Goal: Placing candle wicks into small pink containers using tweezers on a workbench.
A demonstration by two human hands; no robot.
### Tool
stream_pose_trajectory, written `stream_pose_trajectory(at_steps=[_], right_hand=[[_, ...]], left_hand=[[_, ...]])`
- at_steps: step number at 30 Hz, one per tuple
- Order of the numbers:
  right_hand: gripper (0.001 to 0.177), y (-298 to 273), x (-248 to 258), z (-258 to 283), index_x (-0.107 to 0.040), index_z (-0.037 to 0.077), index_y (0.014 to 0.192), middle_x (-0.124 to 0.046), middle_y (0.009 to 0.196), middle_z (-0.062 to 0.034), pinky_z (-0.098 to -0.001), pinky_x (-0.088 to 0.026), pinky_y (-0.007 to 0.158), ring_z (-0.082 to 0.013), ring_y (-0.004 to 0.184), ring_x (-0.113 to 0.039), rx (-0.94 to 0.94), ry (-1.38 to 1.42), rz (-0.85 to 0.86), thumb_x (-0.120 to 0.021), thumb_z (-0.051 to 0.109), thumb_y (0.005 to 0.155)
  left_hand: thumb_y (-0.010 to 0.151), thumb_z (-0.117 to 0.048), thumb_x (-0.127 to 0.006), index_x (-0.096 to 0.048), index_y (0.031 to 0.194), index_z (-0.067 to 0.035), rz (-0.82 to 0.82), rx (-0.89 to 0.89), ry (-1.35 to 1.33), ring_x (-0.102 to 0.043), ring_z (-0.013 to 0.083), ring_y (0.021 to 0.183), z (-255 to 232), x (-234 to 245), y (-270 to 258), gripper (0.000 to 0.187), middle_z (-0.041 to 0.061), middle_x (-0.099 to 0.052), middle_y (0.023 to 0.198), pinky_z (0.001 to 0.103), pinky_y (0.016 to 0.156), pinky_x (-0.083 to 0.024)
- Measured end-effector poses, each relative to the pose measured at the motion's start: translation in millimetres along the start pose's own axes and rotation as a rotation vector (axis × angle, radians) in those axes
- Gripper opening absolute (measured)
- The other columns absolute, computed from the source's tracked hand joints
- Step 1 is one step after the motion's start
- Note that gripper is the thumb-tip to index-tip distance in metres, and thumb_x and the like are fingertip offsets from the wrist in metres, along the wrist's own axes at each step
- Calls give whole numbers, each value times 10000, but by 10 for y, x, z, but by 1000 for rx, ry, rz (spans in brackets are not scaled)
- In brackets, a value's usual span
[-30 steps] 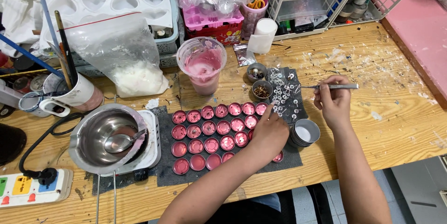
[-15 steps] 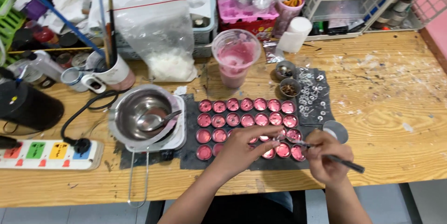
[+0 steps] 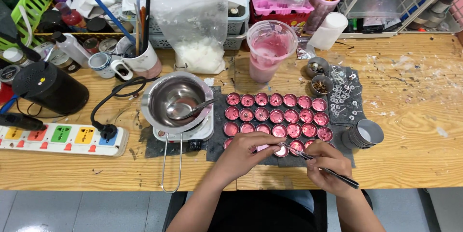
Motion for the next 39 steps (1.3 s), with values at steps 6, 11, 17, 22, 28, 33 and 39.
stream_pose_trajectory(at_steps=[6,11,17,22,28,33,39], right_hand=[[212,-8,-75,24,-548,62,977,-643,921,-139,-308,-482,576,-211,720,-612,-9,-70,61,-669,-66,858],[308,8,-161,40,-524,89,1067,-644,940,-141,-331,-498,603,-219,715,-606,36,-51,99,-673,-77,853],[465,-8,-327,59,-454,131,1198,-651,947,-134,-343,-510,602,-218,708,-618,147,-92,114,-691,-86,862],[516,-36,-482,-51,-460,130,1195,-654,920,-137,-319,-481,526,-219,682,-617,184,-144,128,-725,-84,807],[539,-52,-668,-88,-453,139,1184,-652,899,-120,-306,-447,490,-196,643,-601,209,-147,112,-727,-99,785],[516,36,-725,20,-437,142,1169,-636,905,-104,-332,-451,503,-231,664,-616,243,-215,134,-728,-81,806],[555,38,-772,52,-467,135,1190,-651,941,-117,-338,-459,493,-238,655,-617,277,-275,165,-763,-58,762]], left_hand=[[955,-174,-716,-756,1210,-88,-7,-41,64,-760,198,988,18,47,-88,272,87,-792,1111,314,882,-583],[942,-175,-725,-739,1250,-113,-8,-30,85,-742,186,941,39,78,-137,314,74,-789,1089,323,831,-577],[895,-186,-764,-746,1248,-139,-89,-37,204,-705,210,867,156,91,-242,357,65,-770,1038,343,791,-574],[883,-210,-779,-723,1252,-136,-169,-76,408,-679,241,970,189,154,-358,381,70,-742,1046,381,891,-542],[899,-247,-762,-716,1282,-175,-225,-158,552,-669,198,1057,201,172,-468,393,15,-759,1105,379,939,-459],[905,-252,-768,-709,1293,-171,-222,-64,574,-675,159,1045,303,167,-492,401,-19,-753,1020,383,990,-421],[876,-260,-770,-650,1356,-164,-299,-112,693,-632,191,1168,251,165,-550,504,6,-724,1188,407,1027,-390]])
Point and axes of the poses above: each hand's wrist, its own y-axis towards the middle knuckle, its own x-axis out of the back of the hand, z = x × y, the point moved 6 cm from there along y, towards the middle knuckle
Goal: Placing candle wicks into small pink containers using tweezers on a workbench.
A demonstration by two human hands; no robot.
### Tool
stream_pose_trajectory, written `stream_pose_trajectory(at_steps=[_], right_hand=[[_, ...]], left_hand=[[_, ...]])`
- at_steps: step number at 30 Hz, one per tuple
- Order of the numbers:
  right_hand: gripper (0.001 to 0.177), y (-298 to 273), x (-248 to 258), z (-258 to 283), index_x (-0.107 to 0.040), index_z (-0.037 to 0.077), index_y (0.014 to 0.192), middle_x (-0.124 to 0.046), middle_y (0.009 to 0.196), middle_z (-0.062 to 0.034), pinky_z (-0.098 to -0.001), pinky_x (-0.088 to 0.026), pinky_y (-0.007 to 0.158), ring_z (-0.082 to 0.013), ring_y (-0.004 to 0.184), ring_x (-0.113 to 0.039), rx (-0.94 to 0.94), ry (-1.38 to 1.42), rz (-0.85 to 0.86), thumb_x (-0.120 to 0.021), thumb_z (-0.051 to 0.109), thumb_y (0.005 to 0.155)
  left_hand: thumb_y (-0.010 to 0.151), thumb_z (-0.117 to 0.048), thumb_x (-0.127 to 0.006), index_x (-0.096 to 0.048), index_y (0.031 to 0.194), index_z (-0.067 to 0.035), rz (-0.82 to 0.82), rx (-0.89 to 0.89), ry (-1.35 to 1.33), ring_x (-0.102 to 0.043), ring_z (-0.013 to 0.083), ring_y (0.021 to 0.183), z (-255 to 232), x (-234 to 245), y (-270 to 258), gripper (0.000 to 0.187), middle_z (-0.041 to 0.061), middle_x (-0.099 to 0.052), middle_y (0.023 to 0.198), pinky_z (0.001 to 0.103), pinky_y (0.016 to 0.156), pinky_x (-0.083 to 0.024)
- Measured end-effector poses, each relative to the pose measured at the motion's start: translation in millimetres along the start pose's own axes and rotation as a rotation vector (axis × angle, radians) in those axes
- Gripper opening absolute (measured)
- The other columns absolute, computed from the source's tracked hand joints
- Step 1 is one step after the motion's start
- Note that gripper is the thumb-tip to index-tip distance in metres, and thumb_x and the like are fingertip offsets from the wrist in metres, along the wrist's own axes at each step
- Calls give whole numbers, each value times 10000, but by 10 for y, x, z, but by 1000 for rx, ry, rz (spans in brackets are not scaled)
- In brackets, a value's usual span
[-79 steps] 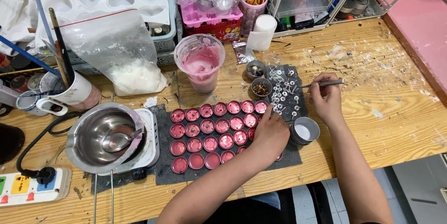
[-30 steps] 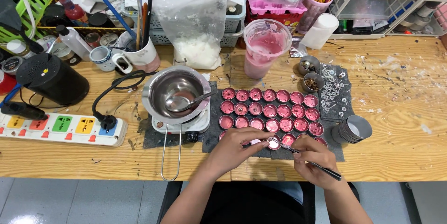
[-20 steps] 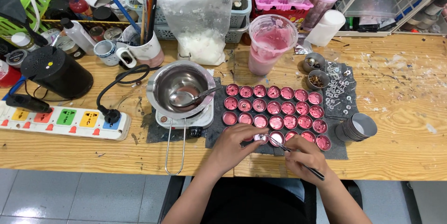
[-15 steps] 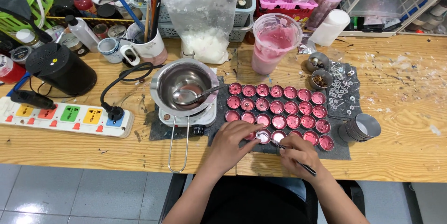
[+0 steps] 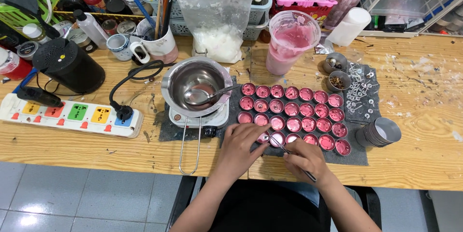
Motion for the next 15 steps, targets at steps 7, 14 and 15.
stream_pose_trajectory(at_steps=[7,14,15], right_hand=[[500,26,-119,47,-510,127,1189,-648,994,-121,-354,-490,529,-258,703,-631,49,-94,115,-776,39,775],[486,71,-173,36,-534,125,1182,-644,998,-119,-366,-503,543,-277,731,-644,32,-81,160,-761,71,756],[495,83,-176,43,-534,125,1185,-642,999,-119,-366,-505,546,-279,735,-646,30,-79,153,-769,59,754]], left_hand=[[902,-232,-752,-647,1336,-148,-6,-2,50,-611,192,1199,28,-26,-96,454,2,-697,1241,437,1046,-373],[833,-23,-660,-663,1332,-146,-44,-11,76,-573,222,1263,64,-40,-153,514,2,-640,1299,443,1074,-362],[832,-16,-657,-672,1321,-158,-43,-9,77,-566,220,1270,75,-47,-160,510,-1,-636,1306,444,1076,-361]])
Point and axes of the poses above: each hand's wrist, its own y-axis towards the middle knuckle, its own x-axis out of the back of the hand, z = x × y, the point moved 6 cm from there along y, towards the middle knuckle
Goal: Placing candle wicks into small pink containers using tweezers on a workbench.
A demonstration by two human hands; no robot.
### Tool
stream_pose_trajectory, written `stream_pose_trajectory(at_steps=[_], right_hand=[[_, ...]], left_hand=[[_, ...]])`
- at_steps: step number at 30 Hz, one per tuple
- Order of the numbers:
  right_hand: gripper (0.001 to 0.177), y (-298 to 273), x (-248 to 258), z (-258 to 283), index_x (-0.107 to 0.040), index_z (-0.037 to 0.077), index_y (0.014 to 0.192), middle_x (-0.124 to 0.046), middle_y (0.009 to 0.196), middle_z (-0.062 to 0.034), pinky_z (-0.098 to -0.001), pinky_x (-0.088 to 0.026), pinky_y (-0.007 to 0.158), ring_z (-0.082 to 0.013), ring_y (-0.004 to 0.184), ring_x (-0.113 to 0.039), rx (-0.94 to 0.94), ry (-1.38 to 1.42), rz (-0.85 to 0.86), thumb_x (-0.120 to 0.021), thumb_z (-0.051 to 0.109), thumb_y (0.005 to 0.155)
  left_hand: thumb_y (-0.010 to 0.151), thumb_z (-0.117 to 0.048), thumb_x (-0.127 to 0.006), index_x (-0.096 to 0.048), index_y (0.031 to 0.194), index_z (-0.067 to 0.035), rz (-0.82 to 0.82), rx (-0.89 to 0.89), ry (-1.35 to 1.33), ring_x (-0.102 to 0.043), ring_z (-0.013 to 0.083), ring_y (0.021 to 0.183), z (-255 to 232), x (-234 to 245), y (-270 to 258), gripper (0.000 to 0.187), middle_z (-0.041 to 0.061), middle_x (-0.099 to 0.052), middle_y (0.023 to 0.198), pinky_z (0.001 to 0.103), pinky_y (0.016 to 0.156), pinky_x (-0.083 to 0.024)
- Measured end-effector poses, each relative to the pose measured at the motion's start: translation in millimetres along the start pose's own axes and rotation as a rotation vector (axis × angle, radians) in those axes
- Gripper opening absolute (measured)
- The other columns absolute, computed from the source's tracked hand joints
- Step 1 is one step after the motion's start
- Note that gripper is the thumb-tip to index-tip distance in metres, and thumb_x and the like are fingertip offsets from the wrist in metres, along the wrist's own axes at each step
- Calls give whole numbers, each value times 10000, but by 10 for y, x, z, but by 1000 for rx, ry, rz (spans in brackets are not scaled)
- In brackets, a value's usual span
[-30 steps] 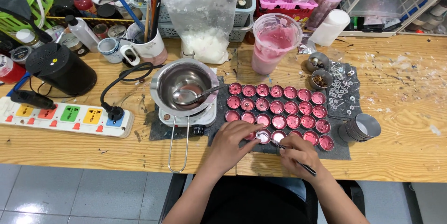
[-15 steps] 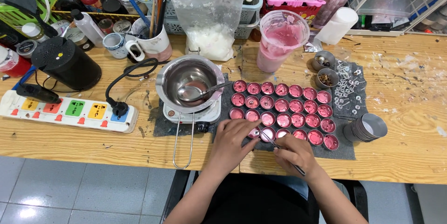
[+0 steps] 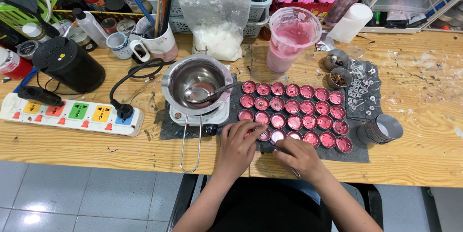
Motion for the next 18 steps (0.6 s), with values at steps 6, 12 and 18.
stream_pose_trajectory(at_steps=[6,12,18], right_hand=[[548,-48,-39,-33,-523,124,1183,-637,1017,-117,-360,-519,560,-280,750,-655,-26,4,-19,-798,6,724],[564,-14,-30,-43,-522,129,1177,-636,1014,-116,-365,-519,561,-284,746,-651,-43,22,-5,-798,-6,704],[585,-35,-51,-47,-520,128,1182,-629,1028,-123,-375,-528,584,-294,774,-655,-43,34,4,-808,7,688]], left_hand=[[862,-31,-658,-688,1286,-182,20,-10,28,-561,198,1267,4,-30,-12,451,-14,-631,1295,443,1070,-354],[880,-47,-653,-706,1263,-197,43,-16,20,-559,198,1248,14,-55,16,415,-16,-627,1279,446,1058,-351],[864,-33,-648,-706,1259,-179,49,-15,34,-558,206,1249,12,-65,9,424,-1,-626,1278,446,1059,-355]])
Point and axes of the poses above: each hand's wrist, its own y-axis towards the middle knuckle, its own x-axis out of the back of the hand, z = x × y, the point moved 6 cm from there along y, towards the middle knuckle
